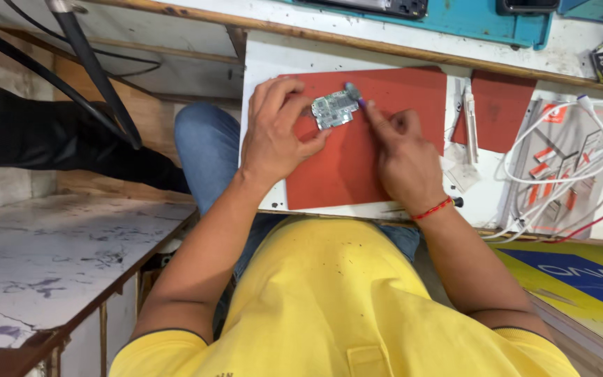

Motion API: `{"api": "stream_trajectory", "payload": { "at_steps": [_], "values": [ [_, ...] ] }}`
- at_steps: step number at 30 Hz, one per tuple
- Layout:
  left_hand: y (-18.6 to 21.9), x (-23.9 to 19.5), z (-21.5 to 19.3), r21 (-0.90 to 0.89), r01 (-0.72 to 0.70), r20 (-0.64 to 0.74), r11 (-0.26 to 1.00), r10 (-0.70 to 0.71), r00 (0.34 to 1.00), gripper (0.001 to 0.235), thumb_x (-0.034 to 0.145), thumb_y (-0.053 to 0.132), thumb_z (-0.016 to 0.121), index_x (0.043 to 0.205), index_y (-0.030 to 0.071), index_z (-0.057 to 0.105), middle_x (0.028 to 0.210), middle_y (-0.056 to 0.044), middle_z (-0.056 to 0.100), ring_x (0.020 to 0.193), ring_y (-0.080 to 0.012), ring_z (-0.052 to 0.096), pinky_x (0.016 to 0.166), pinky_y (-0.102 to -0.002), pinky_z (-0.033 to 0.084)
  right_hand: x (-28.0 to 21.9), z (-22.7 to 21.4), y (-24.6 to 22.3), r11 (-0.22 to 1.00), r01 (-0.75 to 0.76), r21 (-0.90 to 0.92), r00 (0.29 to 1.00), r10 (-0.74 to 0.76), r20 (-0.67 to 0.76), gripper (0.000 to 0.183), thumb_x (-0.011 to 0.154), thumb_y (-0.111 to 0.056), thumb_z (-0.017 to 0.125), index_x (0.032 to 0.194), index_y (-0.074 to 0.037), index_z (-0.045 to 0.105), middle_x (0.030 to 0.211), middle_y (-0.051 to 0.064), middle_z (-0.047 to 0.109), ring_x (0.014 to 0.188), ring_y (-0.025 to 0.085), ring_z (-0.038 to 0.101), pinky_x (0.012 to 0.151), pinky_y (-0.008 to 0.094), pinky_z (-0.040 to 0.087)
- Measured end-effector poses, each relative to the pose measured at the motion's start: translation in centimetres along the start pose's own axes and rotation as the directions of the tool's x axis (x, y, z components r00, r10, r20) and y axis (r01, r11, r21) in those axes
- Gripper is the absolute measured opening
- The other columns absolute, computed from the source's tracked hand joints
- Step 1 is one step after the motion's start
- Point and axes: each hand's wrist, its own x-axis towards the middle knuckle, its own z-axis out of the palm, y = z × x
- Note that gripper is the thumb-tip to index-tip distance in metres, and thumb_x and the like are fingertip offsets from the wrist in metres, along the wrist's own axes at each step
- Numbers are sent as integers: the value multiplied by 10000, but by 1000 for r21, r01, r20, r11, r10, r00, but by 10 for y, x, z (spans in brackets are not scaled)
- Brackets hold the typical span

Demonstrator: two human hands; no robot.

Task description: The person scrapes a small circuit board with a precision tool, then uses a hot air gun to heat the board, and continues scraping. The work is performed on a red mat on a cluttered workbench.

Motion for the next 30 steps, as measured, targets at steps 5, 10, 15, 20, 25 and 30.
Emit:
{"api": "stream_trajectory", "payload": {
  "at_steps": [5, 10, 15, 20, 25, 30],
  "values": [
    [-5, -3, -1, 15, -10, 25, 1000, 9, 1000, 463, 707, 192, 933, 1080, 6, 730, 1247, -125, 596, 1256, -342, 524, 1082, -446, 458, -5, 6, -1, 998, -16, 60, 1000, 17, -17, 592, 928, 31, 546, 1457, -227, 605, 1113, 154, 620, 757, 380, 664, 596, 478, 546],
    [-4, -5, 0, 27, -22, 16, 999, 22, 1000, 450, 704, 195, 927, 1070, 7, 747, 1251, -121, 612, 1263, -343, 528, 1083, -445, 460, -3, 4, -2, 991, 94, 98, 995, -91, -37, 627, 882, 41, 537, 1448, -219, 612, 1083, 171, 613, 786, 374, 677, 654, 466, 569],
    [0, -9, 2, 40, 3, -1, 999, -3, 1000, 449, 691, 199, 933, 1048, 6, 740, 1228, -122, 609, 1228, -341, 527, 1093, -465, 444, 2, -4, -5, 997, 62, 38, 998, -63, 5, 594, 897, 27, 549, 1448, -187, 608, 1093, 178, 618, 739, 383, 668, 612, 477, 558],
    [1, -1, 4, 27, 5, 11, 1000, -5, 1000, 427, 706, 195, 933, 1042, 22, 735, 1216, -105, 605, 1234, -328, 540, 1078, -458, 438, 8, -10, -7, 995, -96, 12, 995, 96, -17, 498, 991, -24, 570, 1456, -201, 609, 1063, 157, 614, 723, 385, 660, 590, 493, 547],
    [-2, 2, -2, 26, 1, 15, 1000, -1, 1000, 441, 688, 184, 926, 1039, 10, 723, 1226, -112, 603, 1248, -340, 535, 1080, -457, 444, 8, -1, -8, 996, 49, 79, 999, -50, 15, 615, 876, 30, 561, 1440, -210, 620, 1094, 177, 605, 737, 390, 670, 616, 489, 563],
    [0, -3, -2, 28, 4, 1, 1000, -4, 1000, 461, 686, 183, 934, 1057, 4, 728, 1231, -116, 603, 1245, -344, 530, 1080, -453, 442, 9, -2, -8, 995, 71, 64, 997, -71, 10, 584, 906, 27, 567, 1440, -203, 620, 1094, 180, 609, 744, 388, 669, 633, 488, 562]
  ]
}}
